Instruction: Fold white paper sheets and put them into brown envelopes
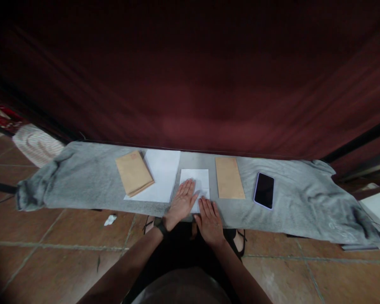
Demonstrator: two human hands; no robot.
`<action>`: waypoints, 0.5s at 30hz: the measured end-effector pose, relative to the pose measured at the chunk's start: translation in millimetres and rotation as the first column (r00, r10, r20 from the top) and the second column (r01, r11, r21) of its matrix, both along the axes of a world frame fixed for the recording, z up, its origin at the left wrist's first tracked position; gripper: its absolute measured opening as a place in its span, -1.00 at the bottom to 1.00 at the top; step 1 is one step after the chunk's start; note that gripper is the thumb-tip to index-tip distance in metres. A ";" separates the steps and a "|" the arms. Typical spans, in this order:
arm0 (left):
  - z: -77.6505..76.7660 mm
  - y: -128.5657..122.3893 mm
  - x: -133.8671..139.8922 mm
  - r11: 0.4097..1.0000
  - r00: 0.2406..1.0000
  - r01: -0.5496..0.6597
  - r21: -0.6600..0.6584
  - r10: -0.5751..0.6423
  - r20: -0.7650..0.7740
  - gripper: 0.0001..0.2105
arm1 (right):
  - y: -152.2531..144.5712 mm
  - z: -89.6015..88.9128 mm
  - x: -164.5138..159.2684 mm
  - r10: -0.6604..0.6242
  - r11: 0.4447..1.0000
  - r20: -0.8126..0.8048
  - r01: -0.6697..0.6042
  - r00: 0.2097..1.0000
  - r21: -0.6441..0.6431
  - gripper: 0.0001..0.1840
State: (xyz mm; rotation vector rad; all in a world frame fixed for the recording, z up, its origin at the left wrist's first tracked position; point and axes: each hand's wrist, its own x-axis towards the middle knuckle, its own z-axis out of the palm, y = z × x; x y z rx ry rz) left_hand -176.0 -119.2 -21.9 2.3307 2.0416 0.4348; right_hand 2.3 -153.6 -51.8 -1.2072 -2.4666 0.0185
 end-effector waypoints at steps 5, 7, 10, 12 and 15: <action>-12.9 34.5 -14.8 0.996 0.997 -0.074 -0.039 0.074 -0.015 -0.41 | 2.3 1.1 -0.2 -0.005 1.000 0.014 0.004 1.000 0.009 -0.37; -14.2 40.0 -20.5 0.995 0.996 -0.092 -0.040 0.091 -0.017 -0.42 | 2.1 1.7 -0.5 -0.005 1.000 0.011 0.005 1.000 0.009 -0.36; -10.4 34.5 -18.9 0.991 0.992 -0.123 -0.051 0.122 -0.023 -0.46 | 1.4 1.6 -0.2 -0.007 1.000 0.001 0.007 1.000 0.005 -0.34; -6.9 17.9 -12.3 0.996 0.997 -0.077 -0.045 0.075 -0.025 -0.49 | 1.2 0.8 0.2 -0.003 1.000 -0.002 0.003 1.000 0.003 -0.33; -4.3 -22.0 -3.0 0.983 0.983 0.181 -0.044 -0.182 -0.034 -0.53 | 0.9 -0.9 1.3 0.008 1.000 0.005 -0.008 1.000 0.005 -0.32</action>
